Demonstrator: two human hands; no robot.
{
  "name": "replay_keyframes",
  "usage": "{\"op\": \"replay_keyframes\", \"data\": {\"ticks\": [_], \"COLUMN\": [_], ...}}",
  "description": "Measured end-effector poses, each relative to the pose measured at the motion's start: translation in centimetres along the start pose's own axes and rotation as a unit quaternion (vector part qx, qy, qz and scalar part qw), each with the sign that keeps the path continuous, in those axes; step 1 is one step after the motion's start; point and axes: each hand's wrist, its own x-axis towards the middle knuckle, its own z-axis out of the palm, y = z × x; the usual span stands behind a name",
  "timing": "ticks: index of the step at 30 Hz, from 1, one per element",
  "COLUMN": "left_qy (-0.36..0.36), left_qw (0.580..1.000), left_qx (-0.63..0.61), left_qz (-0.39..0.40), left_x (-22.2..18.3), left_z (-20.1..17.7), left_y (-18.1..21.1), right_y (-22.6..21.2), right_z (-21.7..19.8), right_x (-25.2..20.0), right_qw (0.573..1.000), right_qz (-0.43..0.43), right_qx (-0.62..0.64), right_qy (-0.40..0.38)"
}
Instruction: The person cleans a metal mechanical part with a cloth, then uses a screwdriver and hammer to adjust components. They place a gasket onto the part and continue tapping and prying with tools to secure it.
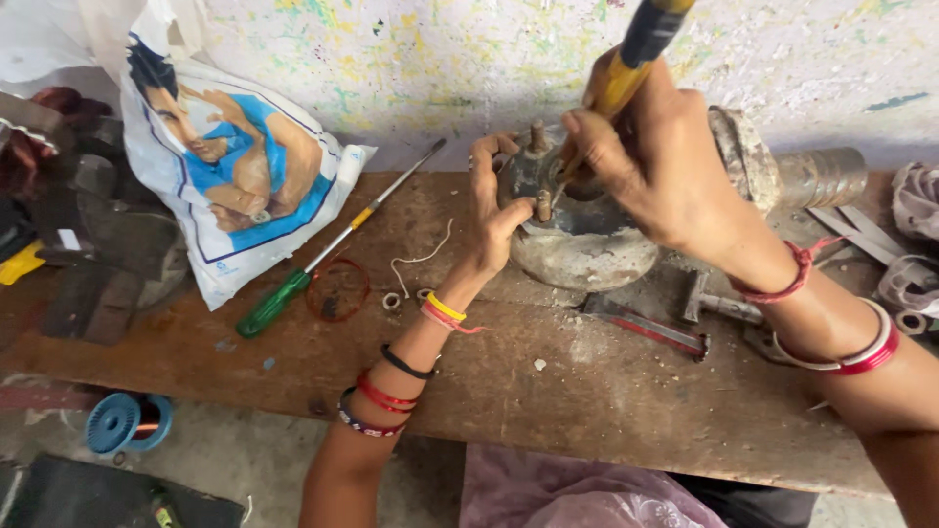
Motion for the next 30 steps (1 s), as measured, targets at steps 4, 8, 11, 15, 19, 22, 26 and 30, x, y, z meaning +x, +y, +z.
{"op": "replay_keyframes", "data": {"ticks": [4,8,11,15,19,22,26,30], "left_qy": [-0.013,-0.017,-0.018,-0.027,-0.035,-0.035,-0.030,-0.027], "left_qw": [0.988,0.993,0.986,0.987,0.987,0.987,0.990,0.992], "left_qx": [-0.120,-0.101,-0.139,-0.126,-0.130,-0.137,-0.118,-0.097], "left_qz": [-0.096,-0.058,-0.088,-0.096,-0.084,-0.080,-0.078,-0.072], "left_x": [0.2,0.2,0.1,0.1,0.1,0.2,0.1,0.1], "left_z": [0.1,0.2,0.2,0.2,0.0,0.2,0.1,0.1], "left_y": [0.3,0.5,0.8,1.1,1.2,1.1,1.1,1.3], "right_y": [0.3,2.1,3.6,5.2,5.8,6.0,6.3,6.8], "right_z": [-0.8,-2.0,-2.4,-2.4,-1.6,-1.3,-1.0,-0.6], "right_x": [0.4,0.5,1.0,1.1,1.1,1.1,0.8,0.6], "right_qw": [0.995,0.982,0.963,0.951,0.934,0.926,0.918,0.911], "right_qz": [0.053,0.078,0.112,0.176,0.191,0.206,0.213,0.227], "right_qx": [-0.018,0.131,0.221,0.231,0.289,0.309,0.331,0.342], "right_qy": [-0.085,-0.116,-0.108,-0.105,-0.087,-0.068,-0.058,-0.038]}}
